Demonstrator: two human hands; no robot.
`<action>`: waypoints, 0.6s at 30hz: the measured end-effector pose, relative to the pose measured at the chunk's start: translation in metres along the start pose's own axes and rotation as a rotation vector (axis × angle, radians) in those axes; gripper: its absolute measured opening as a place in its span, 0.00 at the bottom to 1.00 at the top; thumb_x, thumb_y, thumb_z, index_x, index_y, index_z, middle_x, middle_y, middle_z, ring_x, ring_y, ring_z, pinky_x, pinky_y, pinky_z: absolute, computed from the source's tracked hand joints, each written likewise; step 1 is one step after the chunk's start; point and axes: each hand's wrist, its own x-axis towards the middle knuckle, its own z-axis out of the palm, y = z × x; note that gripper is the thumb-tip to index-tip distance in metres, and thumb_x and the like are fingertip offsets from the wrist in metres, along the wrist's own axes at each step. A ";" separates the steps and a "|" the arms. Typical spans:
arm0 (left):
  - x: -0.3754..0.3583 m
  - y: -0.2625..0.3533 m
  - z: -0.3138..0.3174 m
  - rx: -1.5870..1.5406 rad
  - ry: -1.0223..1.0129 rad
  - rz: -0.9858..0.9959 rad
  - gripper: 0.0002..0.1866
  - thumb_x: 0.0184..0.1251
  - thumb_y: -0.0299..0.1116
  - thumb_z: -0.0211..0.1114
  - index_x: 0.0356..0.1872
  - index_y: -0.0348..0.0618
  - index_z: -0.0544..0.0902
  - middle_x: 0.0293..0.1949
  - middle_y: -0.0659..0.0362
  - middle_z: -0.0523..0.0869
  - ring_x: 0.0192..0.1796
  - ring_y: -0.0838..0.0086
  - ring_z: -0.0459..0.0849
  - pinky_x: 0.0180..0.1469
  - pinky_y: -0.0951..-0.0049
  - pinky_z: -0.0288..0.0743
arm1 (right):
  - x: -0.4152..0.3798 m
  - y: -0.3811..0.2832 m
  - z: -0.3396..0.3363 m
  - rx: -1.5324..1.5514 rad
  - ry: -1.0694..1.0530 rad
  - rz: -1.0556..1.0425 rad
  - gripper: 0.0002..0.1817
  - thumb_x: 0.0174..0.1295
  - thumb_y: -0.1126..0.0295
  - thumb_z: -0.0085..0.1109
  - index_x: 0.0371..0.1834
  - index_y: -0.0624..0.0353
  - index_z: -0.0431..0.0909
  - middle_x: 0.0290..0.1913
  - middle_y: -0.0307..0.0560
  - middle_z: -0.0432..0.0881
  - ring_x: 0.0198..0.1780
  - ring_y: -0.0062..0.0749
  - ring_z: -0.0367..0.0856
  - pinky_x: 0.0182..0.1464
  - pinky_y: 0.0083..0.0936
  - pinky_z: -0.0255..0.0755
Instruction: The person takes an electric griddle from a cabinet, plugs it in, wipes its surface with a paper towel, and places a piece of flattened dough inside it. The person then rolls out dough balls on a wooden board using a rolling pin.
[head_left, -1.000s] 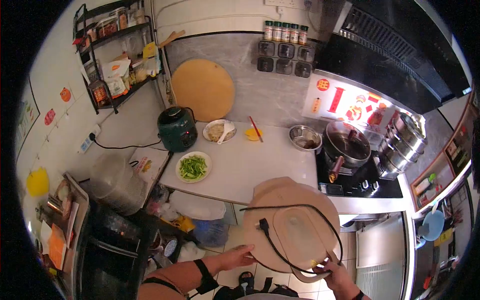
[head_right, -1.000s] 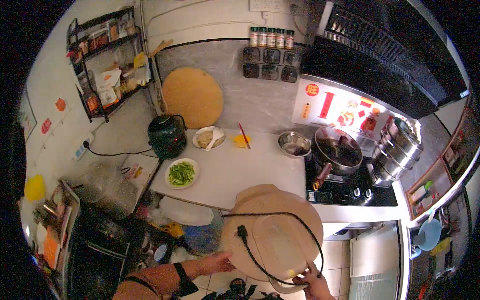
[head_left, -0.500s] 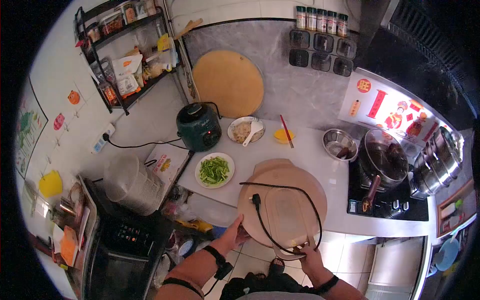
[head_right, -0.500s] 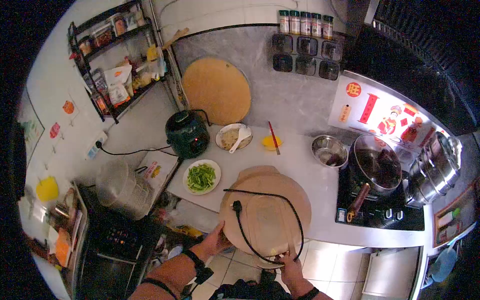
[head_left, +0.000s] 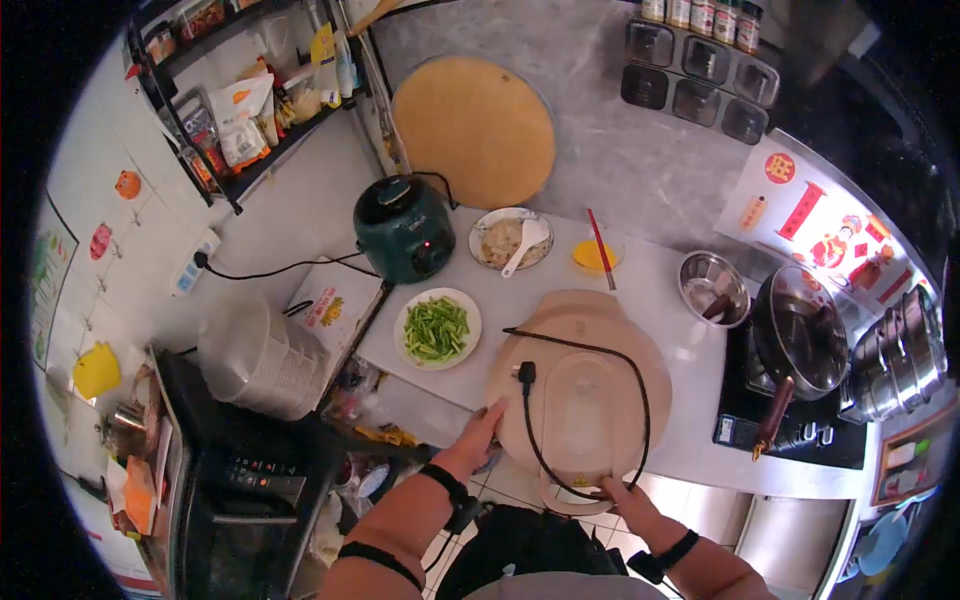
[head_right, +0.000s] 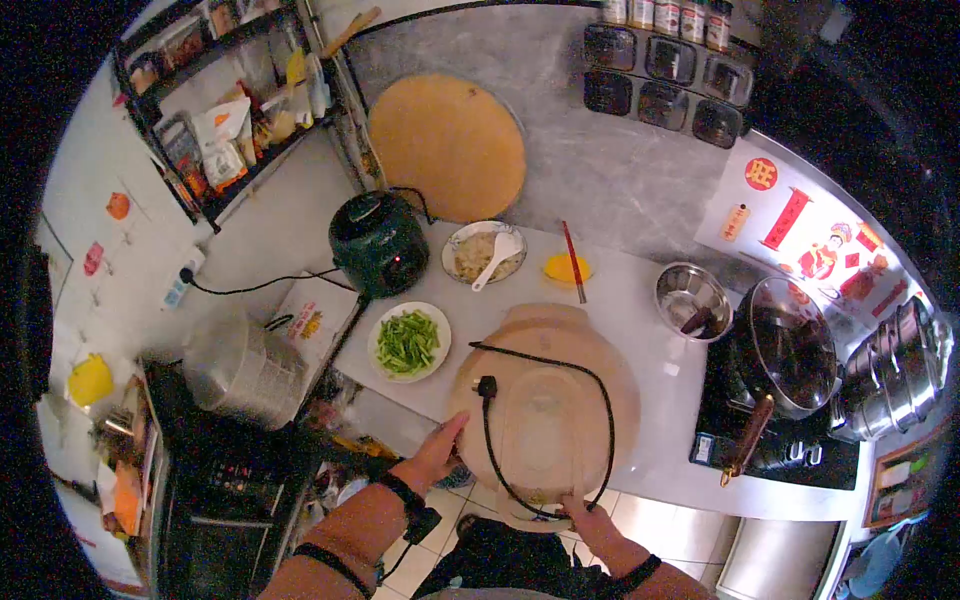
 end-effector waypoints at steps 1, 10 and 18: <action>0.000 0.005 0.001 -0.006 -0.002 -0.003 0.32 0.54 0.57 0.63 0.54 0.47 0.68 0.46 0.62 0.77 0.47 0.73 0.77 0.47 0.65 0.71 | 0.000 -0.007 -0.001 -0.086 0.029 0.063 0.30 0.59 0.48 0.52 0.48 0.69 0.71 0.43 0.49 0.78 0.45 0.31 0.76 0.46 0.25 0.72; 0.022 0.003 -0.030 0.084 -0.172 -0.183 0.30 0.52 0.57 0.65 0.47 0.44 0.71 0.43 0.63 0.77 0.42 0.77 0.75 0.43 0.66 0.71 | -0.054 -0.099 0.030 -0.250 0.256 -0.187 0.15 0.62 0.61 0.47 0.27 0.62 0.71 0.18 0.49 0.77 0.17 0.27 0.77 0.18 0.22 0.70; 0.008 0.001 -0.009 0.108 0.048 -0.338 0.38 0.47 0.57 0.68 0.56 0.47 0.66 0.51 0.58 0.74 0.53 0.66 0.71 0.52 0.56 0.68 | 0.020 -0.046 0.035 -0.466 0.762 -0.523 0.09 0.59 0.69 0.47 0.28 0.64 0.70 0.23 0.46 0.73 0.26 0.32 0.73 0.29 0.28 0.68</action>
